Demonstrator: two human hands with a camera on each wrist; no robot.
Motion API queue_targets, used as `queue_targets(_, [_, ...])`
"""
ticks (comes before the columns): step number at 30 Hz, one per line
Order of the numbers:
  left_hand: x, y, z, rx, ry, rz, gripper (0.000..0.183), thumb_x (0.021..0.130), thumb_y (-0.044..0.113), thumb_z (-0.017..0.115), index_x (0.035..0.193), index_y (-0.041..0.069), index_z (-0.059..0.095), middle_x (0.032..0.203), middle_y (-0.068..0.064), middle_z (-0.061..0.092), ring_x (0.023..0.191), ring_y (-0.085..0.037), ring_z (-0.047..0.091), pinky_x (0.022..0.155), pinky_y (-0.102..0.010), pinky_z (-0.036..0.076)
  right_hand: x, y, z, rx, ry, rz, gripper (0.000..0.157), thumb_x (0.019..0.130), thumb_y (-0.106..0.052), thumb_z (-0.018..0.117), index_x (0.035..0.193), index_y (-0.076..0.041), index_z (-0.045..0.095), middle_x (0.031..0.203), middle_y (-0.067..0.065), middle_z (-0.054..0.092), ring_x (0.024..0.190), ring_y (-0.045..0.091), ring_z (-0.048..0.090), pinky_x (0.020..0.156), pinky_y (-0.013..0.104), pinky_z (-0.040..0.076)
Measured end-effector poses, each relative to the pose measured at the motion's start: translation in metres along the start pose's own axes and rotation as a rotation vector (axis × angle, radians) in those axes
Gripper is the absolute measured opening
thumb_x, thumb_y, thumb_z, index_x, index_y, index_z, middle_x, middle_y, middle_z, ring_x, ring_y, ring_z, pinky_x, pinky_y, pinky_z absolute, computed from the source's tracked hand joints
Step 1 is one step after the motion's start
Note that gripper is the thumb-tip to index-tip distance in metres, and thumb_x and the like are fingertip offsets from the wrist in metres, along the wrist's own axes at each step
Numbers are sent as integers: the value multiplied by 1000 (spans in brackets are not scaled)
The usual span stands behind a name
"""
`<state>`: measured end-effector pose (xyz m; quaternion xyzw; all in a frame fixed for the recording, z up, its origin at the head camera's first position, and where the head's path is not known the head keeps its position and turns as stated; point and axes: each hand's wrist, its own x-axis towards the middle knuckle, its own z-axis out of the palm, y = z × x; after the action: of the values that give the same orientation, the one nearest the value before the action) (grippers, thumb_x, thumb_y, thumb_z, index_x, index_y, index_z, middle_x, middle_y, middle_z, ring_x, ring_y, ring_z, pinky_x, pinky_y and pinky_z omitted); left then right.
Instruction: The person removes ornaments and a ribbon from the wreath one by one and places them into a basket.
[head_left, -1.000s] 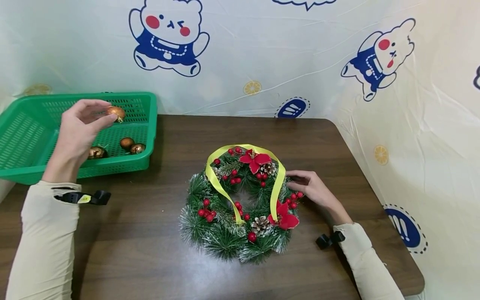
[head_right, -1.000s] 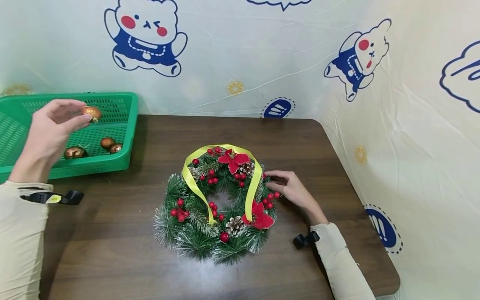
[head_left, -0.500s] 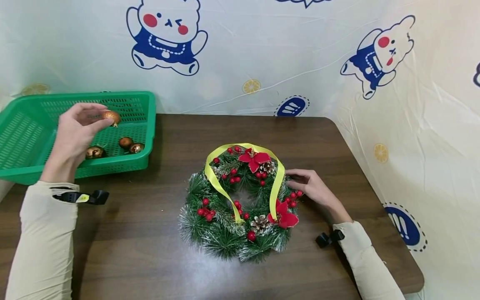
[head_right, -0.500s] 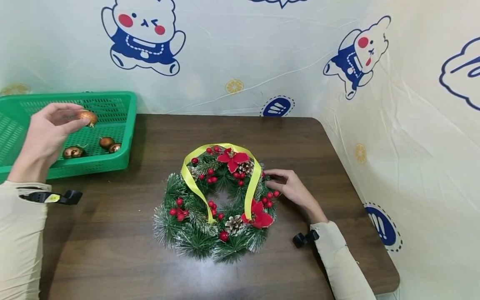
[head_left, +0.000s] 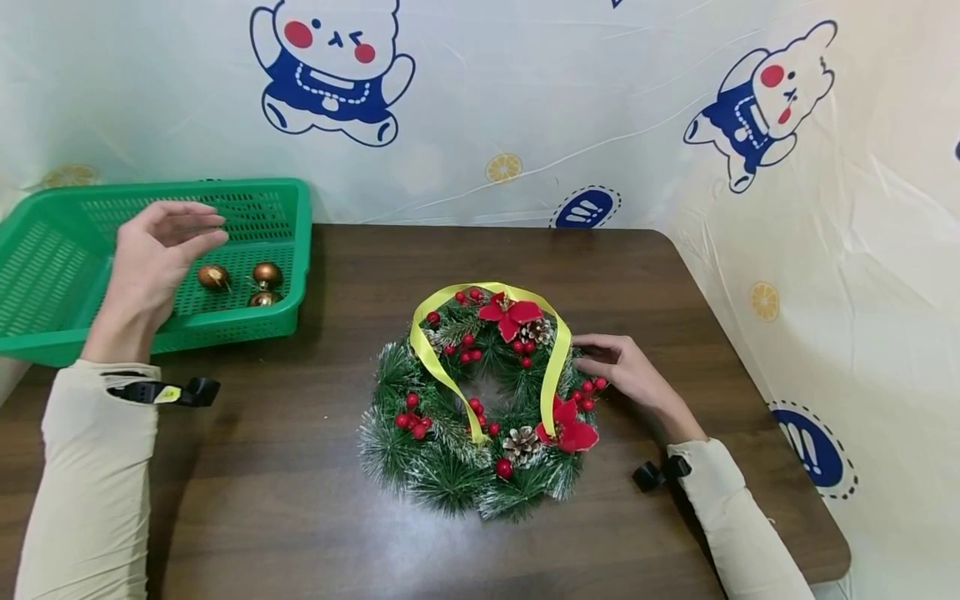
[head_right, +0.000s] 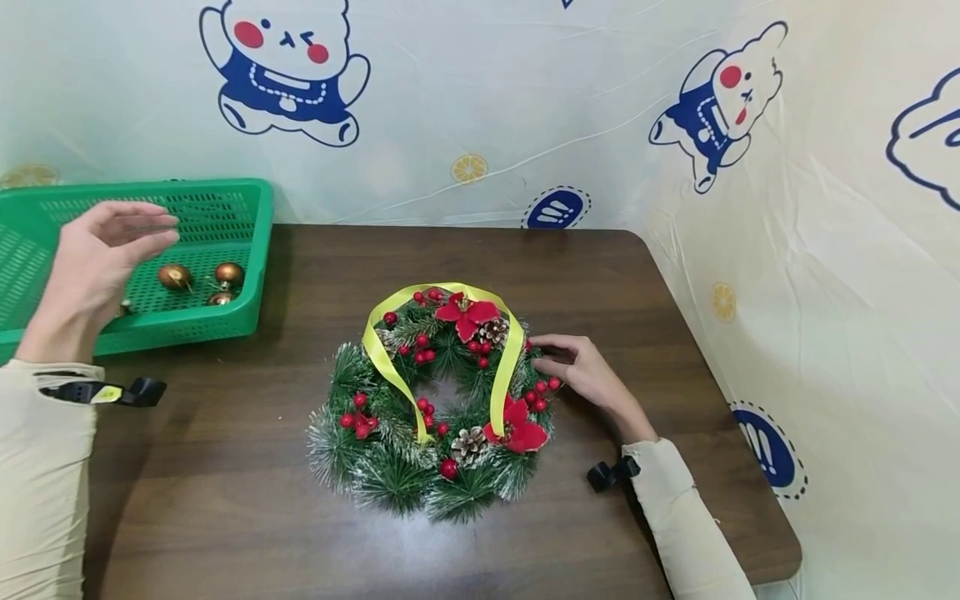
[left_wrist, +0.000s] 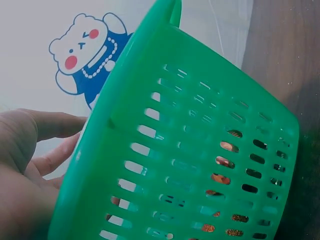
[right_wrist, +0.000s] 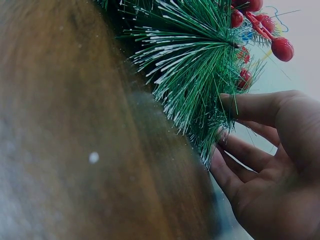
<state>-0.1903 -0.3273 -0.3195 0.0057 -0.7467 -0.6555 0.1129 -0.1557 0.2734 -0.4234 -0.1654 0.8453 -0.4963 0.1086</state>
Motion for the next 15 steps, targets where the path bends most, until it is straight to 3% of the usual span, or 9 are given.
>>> queue_targets(15, [-4,6,19,-99,-29,79,37,88,3,74,124,1,64,111,1,69,102,-10,62,81,-11,49,1,0,0,1,3,1,33,93,-21,72,126,-18,69,123,3,68,111,21,64,92,26,52])
